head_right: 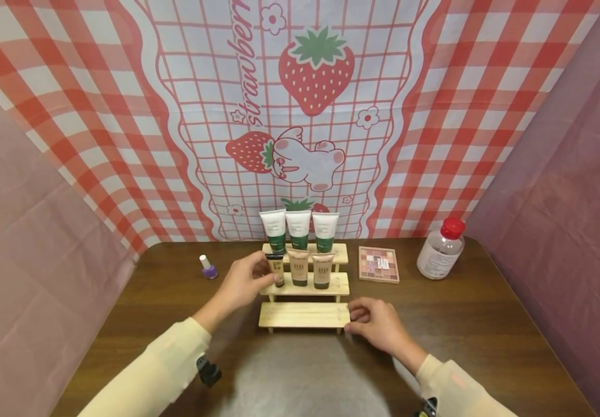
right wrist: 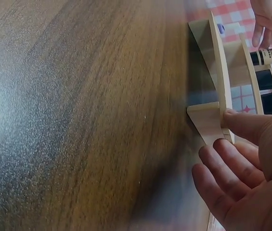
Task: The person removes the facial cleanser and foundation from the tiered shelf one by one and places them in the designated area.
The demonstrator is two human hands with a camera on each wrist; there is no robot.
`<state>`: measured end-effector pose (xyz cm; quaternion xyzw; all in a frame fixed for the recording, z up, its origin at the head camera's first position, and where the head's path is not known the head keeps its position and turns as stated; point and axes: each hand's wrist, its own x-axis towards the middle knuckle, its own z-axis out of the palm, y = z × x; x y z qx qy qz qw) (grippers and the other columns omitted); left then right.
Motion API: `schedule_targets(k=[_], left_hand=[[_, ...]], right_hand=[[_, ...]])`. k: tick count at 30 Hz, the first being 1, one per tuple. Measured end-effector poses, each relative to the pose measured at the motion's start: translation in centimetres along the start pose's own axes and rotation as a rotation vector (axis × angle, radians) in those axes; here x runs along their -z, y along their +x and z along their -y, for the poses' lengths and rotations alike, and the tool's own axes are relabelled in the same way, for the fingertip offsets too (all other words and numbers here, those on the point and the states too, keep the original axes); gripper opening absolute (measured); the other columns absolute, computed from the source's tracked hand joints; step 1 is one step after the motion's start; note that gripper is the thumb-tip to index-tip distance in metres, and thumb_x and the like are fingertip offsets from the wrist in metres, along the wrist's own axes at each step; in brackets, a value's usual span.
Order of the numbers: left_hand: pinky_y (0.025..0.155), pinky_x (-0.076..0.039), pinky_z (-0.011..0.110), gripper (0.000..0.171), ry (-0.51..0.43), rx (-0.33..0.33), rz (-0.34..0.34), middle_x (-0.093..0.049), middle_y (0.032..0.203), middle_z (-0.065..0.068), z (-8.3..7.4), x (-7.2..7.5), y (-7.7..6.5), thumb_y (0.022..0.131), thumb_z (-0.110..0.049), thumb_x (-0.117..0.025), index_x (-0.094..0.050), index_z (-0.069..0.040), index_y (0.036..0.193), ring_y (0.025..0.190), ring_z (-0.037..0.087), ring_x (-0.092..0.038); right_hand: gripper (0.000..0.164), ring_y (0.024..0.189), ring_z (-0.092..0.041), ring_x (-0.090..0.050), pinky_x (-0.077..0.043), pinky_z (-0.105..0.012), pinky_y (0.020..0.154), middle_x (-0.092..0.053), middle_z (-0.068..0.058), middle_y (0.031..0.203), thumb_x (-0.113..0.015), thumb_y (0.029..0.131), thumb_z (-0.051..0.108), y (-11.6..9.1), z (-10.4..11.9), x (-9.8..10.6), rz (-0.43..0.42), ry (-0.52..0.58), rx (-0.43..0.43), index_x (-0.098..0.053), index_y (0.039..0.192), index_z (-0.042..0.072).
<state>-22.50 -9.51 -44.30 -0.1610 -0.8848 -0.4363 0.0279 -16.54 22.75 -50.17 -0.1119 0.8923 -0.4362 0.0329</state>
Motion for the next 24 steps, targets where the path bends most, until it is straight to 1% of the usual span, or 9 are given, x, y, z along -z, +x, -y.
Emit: schedule_targets(k=[4, 7, 11, 13, 15, 16, 18, 21, 24], left_hand=[[0.075, -0.058, 0.035, 0.016, -0.002, 0.006, -0.012, -0.074, 0.093, -0.002, 0.2, 0.1, -0.2, 0.09, -0.017, -0.08, -0.066, -0.016, 0.096, 0.083, 0.011, -0.068], [0.077, -0.057, 0.035, 0.016, -0.011, 0.014, -0.022, -0.074, 0.093, -0.003, 0.3, 0.6, -0.5, 0.09, -0.017, -0.081, -0.066, -0.018, 0.096, 0.083, 0.011, -0.067], [0.08, -0.059, 0.035, 0.016, -0.052, 0.02, -0.032, -0.074, 0.096, -0.001, 0.7, 1.8, -1.3, 0.09, -0.016, -0.08, -0.068, -0.017, 0.101, 0.087, 0.013, -0.068], [0.082, -0.06, 0.036, 0.018, -0.085, 0.023, -0.035, -0.073, 0.098, 0.002, 1.1, 2.6, -1.9, 0.09, -0.013, -0.078, -0.069, -0.013, 0.106, 0.089, 0.016, -0.069], [0.084, -0.06, 0.036, 0.021, -0.114, 0.029, -0.038, -0.072, 0.099, 0.005, 1.9, 3.4, -2.4, 0.09, -0.009, -0.076, -0.069, -0.009, 0.11, 0.091, 0.018, -0.069], [0.085, -0.059, 0.035, 0.022, -0.123, 0.043, -0.038, -0.072, 0.099, 0.006, 2.3, 3.7, -2.6, 0.091, -0.008, -0.075, -0.069, -0.006, 0.112, 0.092, 0.019, -0.069], [0.081, -0.06, 0.034, 0.027, -0.15, 0.09, -0.034, -0.071, 0.1, 0.01, 3.3, 4.3, -3.2, 0.091, -0.005, -0.074, -0.068, -0.001, 0.116, 0.091, 0.021, -0.069], [0.074, -0.062, 0.038, 0.036, -0.186, 0.197, -0.028, -0.07, 0.097, 0.013, 4.9, 4.7, -4.1, 0.09, -0.003, -0.074, -0.064, 0.005, 0.124, 0.085, 0.02, -0.069], [0.065, -0.062, 0.041, 0.04, -0.22, 0.298, -0.029, -0.07, 0.092, 0.015, 6.2, 4.7, -5.1, 0.089, -0.002, -0.075, -0.061, 0.008, 0.125, 0.075, 0.021, -0.069]], right_hand=[[0.04, 0.076, -0.011, -0.072, -0.057, -0.022, 0.07, -0.076, -0.003, 0.088, -0.09, 0.075, 0.012, 0.0, -0.1, -0.3, -0.015, 0.012, -0.02, -0.073, 0.109, 0.002], [0.04, 0.076, -0.011, -0.072, -0.057, -0.022, 0.07, -0.077, -0.003, 0.088, -0.09, 0.075, 0.011, 0.0, -0.1, -0.4, -0.018, 0.026, -0.033, -0.073, 0.109, 0.001], [0.041, 0.076, -0.012, -0.072, -0.057, -0.022, 0.069, -0.077, -0.004, 0.088, -0.09, 0.075, 0.011, 0.1, 0.0, -0.4, -0.019, 0.027, -0.057, -0.072, 0.11, 0.001], [0.041, 0.076, -0.012, -0.072, -0.057, -0.023, 0.068, -0.077, -0.005, 0.089, -0.09, 0.075, 0.012, 0.1, 0.1, -0.3, -0.019, 0.018, -0.067, -0.072, 0.11, 0.001], [0.041, 0.076, -0.013, -0.072, -0.057, -0.023, 0.068, -0.077, -0.005, 0.089, -0.09, 0.074, 0.012, 0.1, 0.2, -0.3, -0.02, 0.005, -0.071, -0.072, 0.11, 0.001], [0.041, 0.076, -0.012, -0.072, -0.057, -0.024, 0.068, -0.077, -0.005, 0.089, -0.09, 0.074, 0.012, 0.0, 0.3, -0.2, -0.019, -0.001, -0.072, -0.072, 0.11, 0.002], [0.041, 0.075, -0.012, -0.072, -0.057, -0.024, 0.067, -0.077, -0.005, 0.089, -0.09, 0.075, 0.012, 0.0, 0.4, -0.2, -0.018, -0.01, -0.072, -0.072, 0.109, 0.002], [0.041, 0.075, -0.012, -0.071, -0.057, -0.024, 0.067, -0.076, -0.005, 0.088, -0.09, 0.074, 0.012, 0.0, 0.5, -0.2, -0.016, -0.016, -0.073, -0.072, 0.109, 0.002], [0.041, 0.074, -0.011, -0.071, -0.056, -0.024, 0.066, -0.077, -0.004, 0.088, -0.09, 0.074, 0.012, 0.1, 0.5, -0.2, -0.011, -0.018, -0.07, -0.072, 0.109, 0.002]])
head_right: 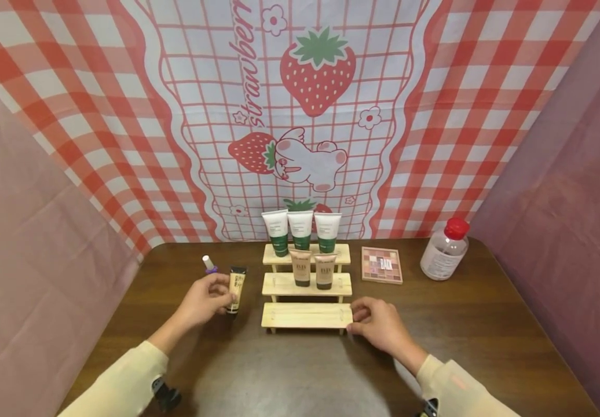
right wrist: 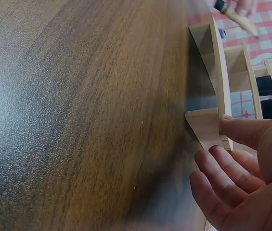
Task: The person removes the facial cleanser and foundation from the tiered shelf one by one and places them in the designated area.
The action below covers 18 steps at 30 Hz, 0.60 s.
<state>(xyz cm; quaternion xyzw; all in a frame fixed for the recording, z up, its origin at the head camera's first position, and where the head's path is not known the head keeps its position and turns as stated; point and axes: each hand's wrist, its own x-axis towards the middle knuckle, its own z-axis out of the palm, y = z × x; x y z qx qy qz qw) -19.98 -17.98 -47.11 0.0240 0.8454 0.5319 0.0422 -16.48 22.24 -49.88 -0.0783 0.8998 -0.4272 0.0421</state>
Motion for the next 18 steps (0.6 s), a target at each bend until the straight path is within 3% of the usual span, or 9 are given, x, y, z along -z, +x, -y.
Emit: schedule_targets(k=[8, 18], left_hand=[[0.057, -0.061, 0.037, 0.033, 0.007, 0.106, 0.002, -0.074, 0.081, 0.01, 2.3, -0.6, -0.6, 0.086, -0.001, -0.077, -0.066, 0.003, 0.117, 0.067, 0.02, -0.069], [0.053, -0.059, 0.035, 0.032, 0.043, 0.132, 0.016, -0.073, 0.08, 0.009, 3.0, -1.2, -0.6, 0.085, 0.0, -0.077, -0.068, 0.002, 0.116, 0.064, 0.018, -0.067]], right_hand=[[0.041, 0.073, -0.012, -0.072, -0.056, -0.024, 0.065, -0.077, -0.004, 0.087, -0.09, 0.074, 0.012, 0.0, 0.0, 0.1, 0.01, -0.004, 0.01, -0.072, 0.109, 0.001], [0.041, 0.073, -0.011, -0.071, -0.056, -0.024, 0.065, -0.076, -0.003, 0.085, -0.09, 0.073, 0.012, 0.1, -0.1, 0.0, 0.011, 0.001, 0.011, -0.073, 0.109, 0.002]])
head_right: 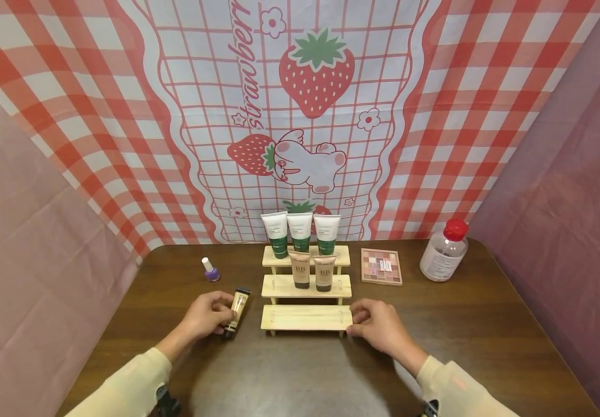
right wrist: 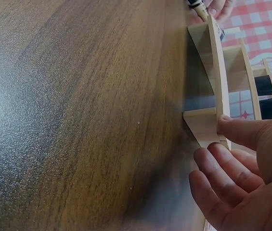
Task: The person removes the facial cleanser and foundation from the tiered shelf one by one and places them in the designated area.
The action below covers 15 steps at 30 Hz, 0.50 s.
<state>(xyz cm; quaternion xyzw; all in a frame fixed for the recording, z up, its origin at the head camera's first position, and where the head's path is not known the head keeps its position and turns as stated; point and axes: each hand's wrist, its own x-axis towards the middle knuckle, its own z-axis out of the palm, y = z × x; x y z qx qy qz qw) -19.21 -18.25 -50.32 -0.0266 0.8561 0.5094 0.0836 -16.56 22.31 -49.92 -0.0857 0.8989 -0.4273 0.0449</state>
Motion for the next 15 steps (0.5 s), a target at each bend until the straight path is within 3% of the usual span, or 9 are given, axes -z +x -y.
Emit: schedule_targets(k=[15], left_hand=[[0.054, -0.06, 0.035, 0.033, 0.049, 0.023, 0.016, -0.073, 0.083, 0.008, -0.44, -0.21, 0.14, 0.083, 0.001, -0.077, -0.071, 0.005, 0.115, 0.066, 0.017, -0.068]], right_hand=[[0.041, 0.072, -0.01, -0.07, -0.055, -0.024, 0.065, -0.076, -0.001, 0.084, -0.09, 0.074, 0.011, -0.13, 0.16, 0.06, -0.008, -0.006, -0.001, -0.073, 0.11, 0.002]])
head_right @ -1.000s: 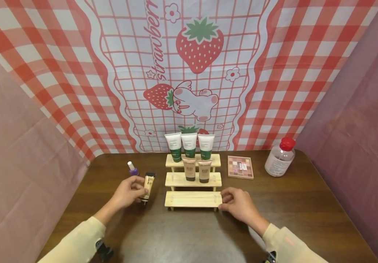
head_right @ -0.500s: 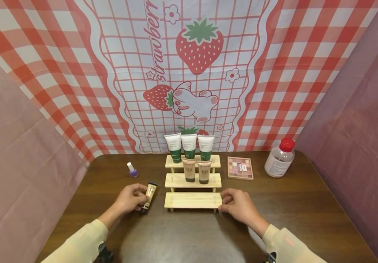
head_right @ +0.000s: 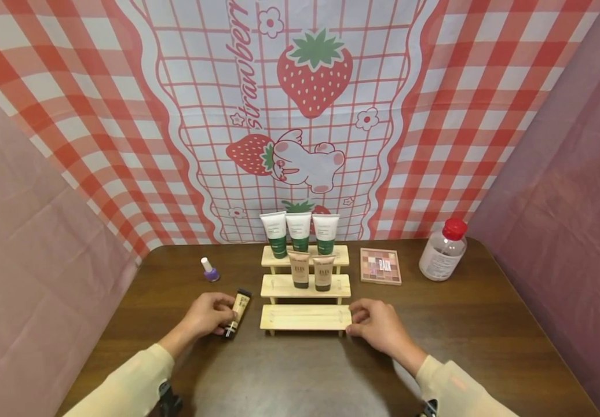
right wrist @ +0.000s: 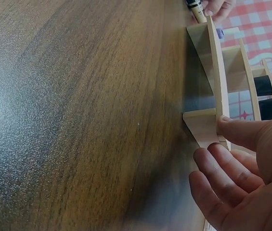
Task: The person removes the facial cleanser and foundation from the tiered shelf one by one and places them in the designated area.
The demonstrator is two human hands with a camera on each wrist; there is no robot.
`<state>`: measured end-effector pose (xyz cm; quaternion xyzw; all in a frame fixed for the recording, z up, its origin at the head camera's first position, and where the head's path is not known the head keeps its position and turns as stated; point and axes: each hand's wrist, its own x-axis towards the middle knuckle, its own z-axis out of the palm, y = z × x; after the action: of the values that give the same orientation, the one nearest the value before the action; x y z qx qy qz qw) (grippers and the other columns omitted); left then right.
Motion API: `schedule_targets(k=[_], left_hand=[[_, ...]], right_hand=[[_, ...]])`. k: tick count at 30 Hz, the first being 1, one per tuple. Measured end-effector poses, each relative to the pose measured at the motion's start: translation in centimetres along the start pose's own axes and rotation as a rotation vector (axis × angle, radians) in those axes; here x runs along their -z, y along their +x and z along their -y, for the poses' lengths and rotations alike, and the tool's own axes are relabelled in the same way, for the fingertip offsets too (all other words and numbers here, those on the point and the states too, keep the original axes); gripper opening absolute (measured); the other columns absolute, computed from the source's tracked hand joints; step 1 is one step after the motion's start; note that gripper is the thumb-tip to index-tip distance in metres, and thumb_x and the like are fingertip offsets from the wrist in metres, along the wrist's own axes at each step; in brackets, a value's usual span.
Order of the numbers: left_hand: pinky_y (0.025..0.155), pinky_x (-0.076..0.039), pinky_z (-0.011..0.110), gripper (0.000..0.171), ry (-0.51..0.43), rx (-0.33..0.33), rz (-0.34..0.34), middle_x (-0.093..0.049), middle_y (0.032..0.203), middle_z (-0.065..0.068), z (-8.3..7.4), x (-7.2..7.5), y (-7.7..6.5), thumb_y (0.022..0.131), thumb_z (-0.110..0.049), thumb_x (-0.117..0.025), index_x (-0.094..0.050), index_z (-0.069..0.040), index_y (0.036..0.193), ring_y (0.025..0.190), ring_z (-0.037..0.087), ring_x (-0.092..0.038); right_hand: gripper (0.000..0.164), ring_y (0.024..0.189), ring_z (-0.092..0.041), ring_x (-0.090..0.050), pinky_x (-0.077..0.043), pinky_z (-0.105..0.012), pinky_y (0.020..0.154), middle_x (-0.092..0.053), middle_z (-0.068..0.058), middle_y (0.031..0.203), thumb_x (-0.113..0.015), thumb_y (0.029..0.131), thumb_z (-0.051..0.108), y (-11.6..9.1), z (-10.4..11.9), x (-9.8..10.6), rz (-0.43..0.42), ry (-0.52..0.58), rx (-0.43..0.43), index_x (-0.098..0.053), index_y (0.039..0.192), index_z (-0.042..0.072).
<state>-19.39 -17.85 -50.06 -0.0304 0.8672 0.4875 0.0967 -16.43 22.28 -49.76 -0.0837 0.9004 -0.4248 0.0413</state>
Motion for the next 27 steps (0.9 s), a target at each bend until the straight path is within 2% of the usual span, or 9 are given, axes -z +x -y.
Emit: schedule_targets(k=[8, 21, 27], left_hand=[[0.053, -0.06, 0.035, 0.031, 0.028, -0.017, 0.003, -0.074, 0.083, 0.007, 0.28, 0.08, -0.08, 0.083, 0.001, -0.078, -0.072, 0.007, 0.113, 0.065, 0.016, -0.068], [0.048, -0.058, 0.033, 0.023, 0.108, -0.031, -0.029, -0.073, 0.078, 0.005, 0.38, 0.33, 0.07, 0.082, -0.005, -0.082, -0.075, -0.001, 0.104, 0.061, 0.015, -0.066], [0.046, -0.056, 0.031, 0.02, 0.154, -0.041, -0.038, -0.073, 0.079, 0.004, 0.42, 0.28, 0.04, 0.083, -0.008, -0.082, -0.076, -0.003, 0.101, 0.059, 0.014, -0.064]], right_hand=[[0.042, 0.072, -0.012, -0.071, -0.055, -0.024, 0.064, -0.076, -0.003, 0.084, -0.089, 0.074, 0.011, 0.02, -0.09, -0.01, 0.017, 0.03, -0.003, -0.072, 0.111, 0.0], [0.042, 0.071, -0.012, -0.068, -0.053, -0.024, 0.058, -0.076, -0.006, 0.084, -0.087, 0.076, 0.007, 0.04, -0.37, 0.06, 0.044, 0.089, -0.011, -0.07, 0.113, -0.003], [0.042, 0.072, -0.012, -0.069, -0.052, -0.024, 0.061, -0.077, -0.005, 0.084, -0.087, 0.076, 0.007, 0.01, -0.26, 0.01, 0.032, 0.074, -0.019, -0.071, 0.113, -0.001]])
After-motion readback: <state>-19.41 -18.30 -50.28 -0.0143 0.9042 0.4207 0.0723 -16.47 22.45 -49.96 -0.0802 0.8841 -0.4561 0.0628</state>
